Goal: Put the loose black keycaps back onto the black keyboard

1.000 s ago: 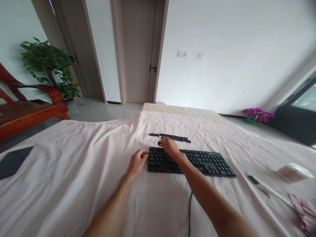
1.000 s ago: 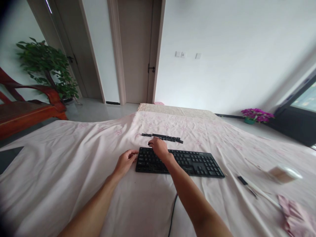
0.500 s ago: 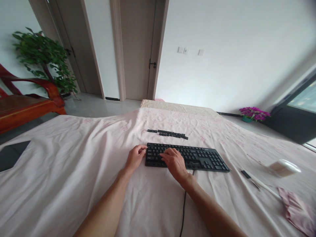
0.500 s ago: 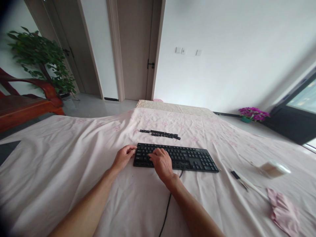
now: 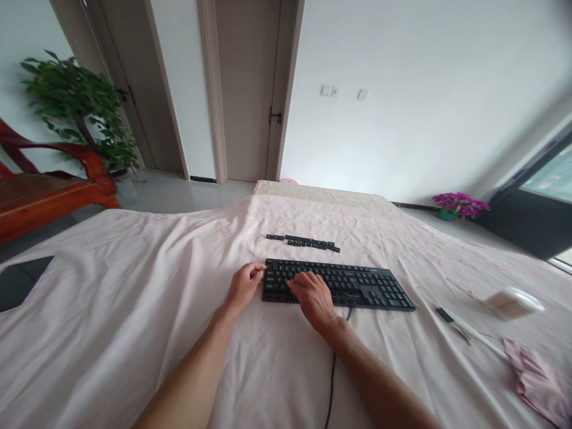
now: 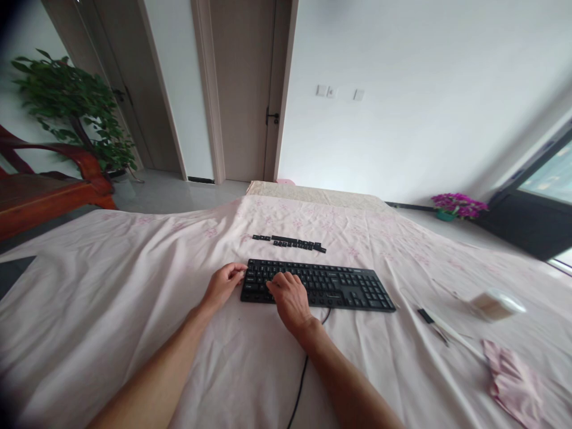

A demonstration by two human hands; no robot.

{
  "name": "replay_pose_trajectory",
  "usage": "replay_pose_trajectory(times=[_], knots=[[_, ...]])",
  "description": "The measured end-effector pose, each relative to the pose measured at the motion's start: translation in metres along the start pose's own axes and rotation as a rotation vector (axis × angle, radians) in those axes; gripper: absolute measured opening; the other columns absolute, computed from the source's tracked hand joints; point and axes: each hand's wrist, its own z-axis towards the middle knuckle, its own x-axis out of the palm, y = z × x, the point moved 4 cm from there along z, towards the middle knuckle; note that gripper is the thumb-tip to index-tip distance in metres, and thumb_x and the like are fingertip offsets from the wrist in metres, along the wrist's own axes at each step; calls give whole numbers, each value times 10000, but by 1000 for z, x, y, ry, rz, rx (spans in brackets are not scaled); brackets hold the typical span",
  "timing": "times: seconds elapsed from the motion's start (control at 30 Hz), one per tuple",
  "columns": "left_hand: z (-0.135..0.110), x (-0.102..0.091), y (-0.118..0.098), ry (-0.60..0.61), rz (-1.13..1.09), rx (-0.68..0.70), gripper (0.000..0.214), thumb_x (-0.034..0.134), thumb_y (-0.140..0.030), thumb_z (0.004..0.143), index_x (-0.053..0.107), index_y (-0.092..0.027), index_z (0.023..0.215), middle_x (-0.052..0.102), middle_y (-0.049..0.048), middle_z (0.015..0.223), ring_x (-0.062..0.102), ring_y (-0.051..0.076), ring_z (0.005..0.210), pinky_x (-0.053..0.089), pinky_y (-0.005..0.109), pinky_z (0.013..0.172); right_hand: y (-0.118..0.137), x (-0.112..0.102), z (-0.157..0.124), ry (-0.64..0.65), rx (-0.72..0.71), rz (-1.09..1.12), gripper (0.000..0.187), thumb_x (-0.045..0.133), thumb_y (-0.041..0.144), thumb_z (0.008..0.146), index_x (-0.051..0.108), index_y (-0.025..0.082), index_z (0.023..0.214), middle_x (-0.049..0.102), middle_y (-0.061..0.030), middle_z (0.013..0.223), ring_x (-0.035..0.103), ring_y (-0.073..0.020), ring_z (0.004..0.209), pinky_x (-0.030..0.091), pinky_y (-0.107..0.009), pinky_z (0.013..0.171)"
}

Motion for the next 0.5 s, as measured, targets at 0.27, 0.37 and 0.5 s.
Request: replay_pose_trajectory(times=[0.27, 0.37, 0.5], knots=[[0, 1, 3, 1, -5, -5, 262, 527, -299, 792, 666, -187, 983, 706, 48, 919, 649, 158, 766, 509, 267, 711, 6, -2, -1, 18, -12, -57, 153, 498, 262, 936, 639, 255, 997, 590, -38, 910, 473, -184, 857, 296, -328, 726], [0, 2, 2, 4, -10, -3, 266, 522, -302, 792, 666, -191, 987, 708, 47, 929, 650, 156, 766, 511, 272, 723, 9, -2, -3, 20, -18, -83, 174, 473, 234, 943, 612, 248, 1046, 587, -43, 918, 477, -191, 850, 301, -335, 722], [-1, 2, -1, 3, -19, -13, 270, 521, -312, 790, 669, -191, 979, 708, 54, 963, 654, 164, 810, 514, 269, 731, 14, -3, -5, 23, -13, -118, 182, 488, 160, 908, 589, 218, 1048, 578, -61, 935, 472, -205, 851, 308, -347, 715]])
